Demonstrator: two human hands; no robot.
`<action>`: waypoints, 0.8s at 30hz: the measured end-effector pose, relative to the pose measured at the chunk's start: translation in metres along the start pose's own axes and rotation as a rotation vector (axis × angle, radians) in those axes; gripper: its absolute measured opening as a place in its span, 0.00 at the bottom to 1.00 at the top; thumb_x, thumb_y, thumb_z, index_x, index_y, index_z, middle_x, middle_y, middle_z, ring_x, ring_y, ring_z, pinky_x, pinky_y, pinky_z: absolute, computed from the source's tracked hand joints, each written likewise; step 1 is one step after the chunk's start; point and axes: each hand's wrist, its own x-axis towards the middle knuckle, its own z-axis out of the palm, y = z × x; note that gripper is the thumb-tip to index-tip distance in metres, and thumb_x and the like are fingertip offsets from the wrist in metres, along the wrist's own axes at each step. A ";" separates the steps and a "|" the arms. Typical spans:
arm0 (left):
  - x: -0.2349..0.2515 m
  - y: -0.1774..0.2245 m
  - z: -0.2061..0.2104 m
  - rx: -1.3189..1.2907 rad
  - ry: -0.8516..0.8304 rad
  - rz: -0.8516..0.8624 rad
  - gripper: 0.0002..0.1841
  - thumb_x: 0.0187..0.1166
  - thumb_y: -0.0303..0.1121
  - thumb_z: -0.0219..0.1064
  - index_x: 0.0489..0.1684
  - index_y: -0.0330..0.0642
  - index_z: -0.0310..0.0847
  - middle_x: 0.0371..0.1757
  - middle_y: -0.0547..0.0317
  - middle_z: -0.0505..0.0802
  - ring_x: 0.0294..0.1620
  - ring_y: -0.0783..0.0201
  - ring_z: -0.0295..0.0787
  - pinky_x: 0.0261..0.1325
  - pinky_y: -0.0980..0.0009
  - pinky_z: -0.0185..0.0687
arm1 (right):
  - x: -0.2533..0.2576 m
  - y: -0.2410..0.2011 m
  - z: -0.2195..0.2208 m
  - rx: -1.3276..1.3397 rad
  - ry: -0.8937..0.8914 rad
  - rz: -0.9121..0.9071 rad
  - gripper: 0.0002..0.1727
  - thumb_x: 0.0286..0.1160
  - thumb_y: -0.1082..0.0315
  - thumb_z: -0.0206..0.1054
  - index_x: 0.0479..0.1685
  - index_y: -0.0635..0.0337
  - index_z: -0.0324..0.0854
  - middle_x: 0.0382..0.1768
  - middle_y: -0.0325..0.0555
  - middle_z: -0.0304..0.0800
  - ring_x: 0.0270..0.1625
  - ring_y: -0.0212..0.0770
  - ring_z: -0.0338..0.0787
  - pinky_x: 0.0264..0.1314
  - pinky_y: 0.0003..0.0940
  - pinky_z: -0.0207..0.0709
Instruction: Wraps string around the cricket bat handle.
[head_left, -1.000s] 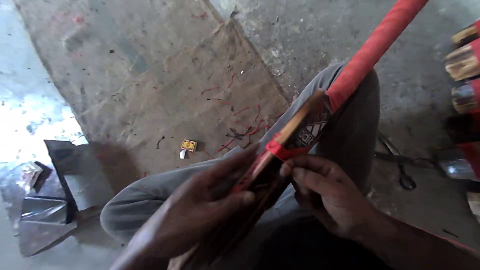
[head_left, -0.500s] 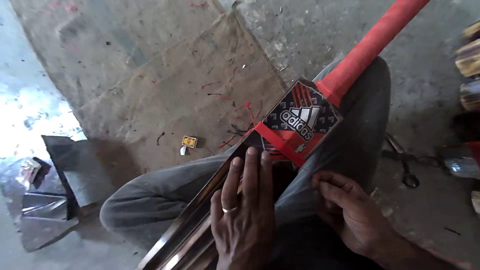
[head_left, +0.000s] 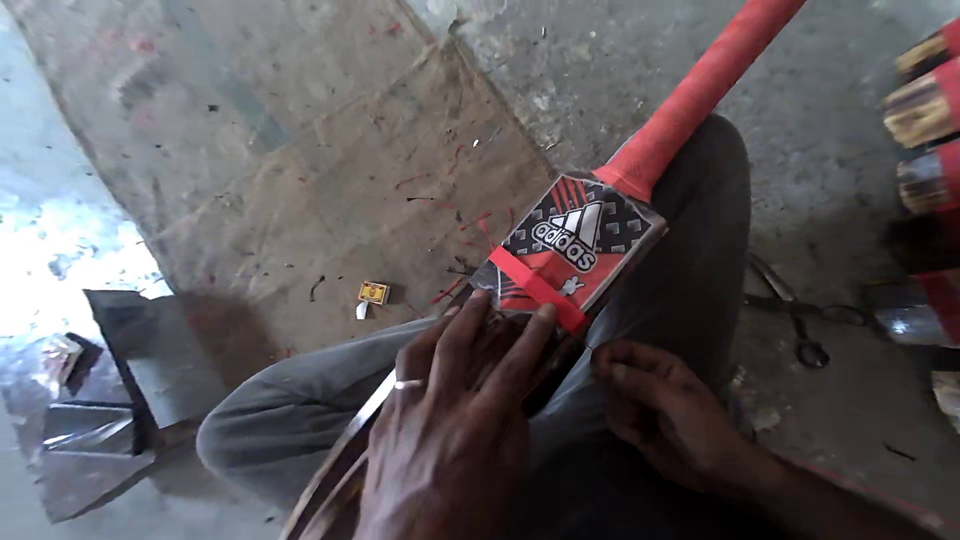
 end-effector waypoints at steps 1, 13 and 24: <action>0.001 -0.006 -0.010 -0.120 -0.062 0.016 0.40 0.69 0.47 0.71 0.86 0.87 0.62 0.89 0.66 0.68 0.81 0.50 0.72 0.59 0.44 0.84 | 0.001 -0.004 0.006 -0.030 -0.020 -0.020 0.11 0.87 0.62 0.60 0.54 0.50 0.87 0.21 0.36 0.70 0.19 0.27 0.67 0.22 0.22 0.65; -0.004 -0.015 -0.006 -0.110 0.104 -0.154 0.33 0.79 0.52 0.67 0.87 0.69 0.68 0.85 0.63 0.75 0.80 0.52 0.74 0.68 0.38 0.74 | 0.038 -0.024 0.036 -0.148 0.021 -0.061 0.13 0.89 0.61 0.58 0.60 0.50 0.87 0.26 0.39 0.76 0.18 0.27 0.67 0.19 0.20 0.64; -0.004 0.012 0.051 0.170 0.133 -0.176 0.57 0.65 0.65 0.71 0.98 0.61 0.42 0.97 0.53 0.49 0.94 0.45 0.50 0.73 0.33 0.64 | -0.017 0.012 -0.018 -0.198 0.216 -0.006 0.11 0.86 0.62 0.61 0.53 0.51 0.89 0.25 0.40 0.75 0.20 0.29 0.71 0.21 0.24 0.68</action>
